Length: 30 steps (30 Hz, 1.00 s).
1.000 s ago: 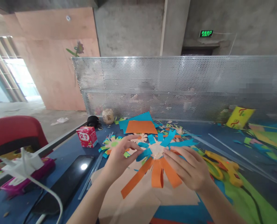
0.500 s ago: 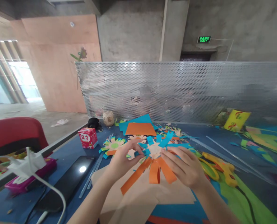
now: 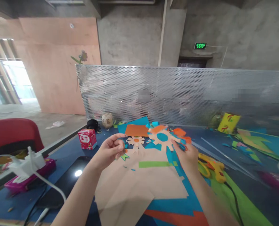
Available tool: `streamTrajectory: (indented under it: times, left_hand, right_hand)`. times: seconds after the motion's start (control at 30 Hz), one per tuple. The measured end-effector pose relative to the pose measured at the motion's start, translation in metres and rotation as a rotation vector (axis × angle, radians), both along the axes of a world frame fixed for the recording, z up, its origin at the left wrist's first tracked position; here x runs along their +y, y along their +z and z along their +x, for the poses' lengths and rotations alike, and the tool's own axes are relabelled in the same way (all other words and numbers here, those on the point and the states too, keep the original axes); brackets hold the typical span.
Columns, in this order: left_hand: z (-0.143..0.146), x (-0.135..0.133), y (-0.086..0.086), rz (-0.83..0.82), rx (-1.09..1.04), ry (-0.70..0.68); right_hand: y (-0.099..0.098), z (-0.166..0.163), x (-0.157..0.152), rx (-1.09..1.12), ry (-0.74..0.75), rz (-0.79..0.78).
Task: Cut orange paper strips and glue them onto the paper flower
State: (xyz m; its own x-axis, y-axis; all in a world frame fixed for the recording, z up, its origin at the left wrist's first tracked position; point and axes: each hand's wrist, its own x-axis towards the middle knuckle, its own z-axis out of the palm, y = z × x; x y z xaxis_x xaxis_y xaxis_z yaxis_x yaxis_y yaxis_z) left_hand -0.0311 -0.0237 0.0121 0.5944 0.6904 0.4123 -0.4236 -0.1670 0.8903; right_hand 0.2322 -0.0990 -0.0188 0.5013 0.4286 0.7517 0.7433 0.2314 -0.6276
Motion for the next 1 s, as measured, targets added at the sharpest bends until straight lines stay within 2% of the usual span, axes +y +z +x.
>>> streamTrajectory:
  times: [0.07,0.13,0.17,0.23,0.3,0.43,0.5,0.6,0.67,0.73,0.87,1.0]
  left_hand:
    - [-0.008,-0.007,0.003,0.04,0.17,-0.252]
    - [-0.011,-0.015,0.007,0.089,0.296,-0.407]
    - [-0.011,-0.019,0.009,0.113,0.302,-0.409]
    - [-0.008,-0.022,0.016,0.175,0.222,-0.275]
    - [-0.002,-0.021,0.026,0.258,0.174,-0.068]
    - [0.015,-0.006,0.046,0.462,0.31,0.279]
    - [0.023,0.002,0.055,0.556,0.306,0.381]
    - [0.033,0.007,0.058,0.674,0.307,0.325]
    - [0.037,0.007,0.052,0.71,0.368,0.242]
    - [0.038,0.006,0.041,0.717,0.441,0.221]
    - [0.035,0.011,0.02,0.79,0.48,0.279]
    - [0.035,0.018,0.011,0.919,0.491,0.398]
  right_hand:
    - [0.001,0.006,0.004,0.395,0.129,-0.015]
    - [0.0,0.009,0.009,0.741,0.364,-0.006]
    - [-0.001,0.01,0.011,0.854,0.46,-0.012]
    - [-0.003,0.01,0.015,0.945,0.565,-0.046]
    - [-0.004,0.007,0.016,0.964,0.61,-0.085]
    - [-0.002,-0.003,0.011,0.988,0.701,-0.166]
    - [0.001,-0.008,0.005,0.979,0.738,-0.209]
    - [0.008,-0.015,-0.005,0.886,0.824,-0.334]
    - [0.011,-0.02,-0.012,0.813,0.869,-0.405]
    - [0.014,-0.023,-0.016,0.784,0.855,-0.442]
    - [0.016,-0.026,-0.019,0.739,0.806,-0.573]
    - [0.016,-0.029,-0.022,0.684,0.803,-0.647]
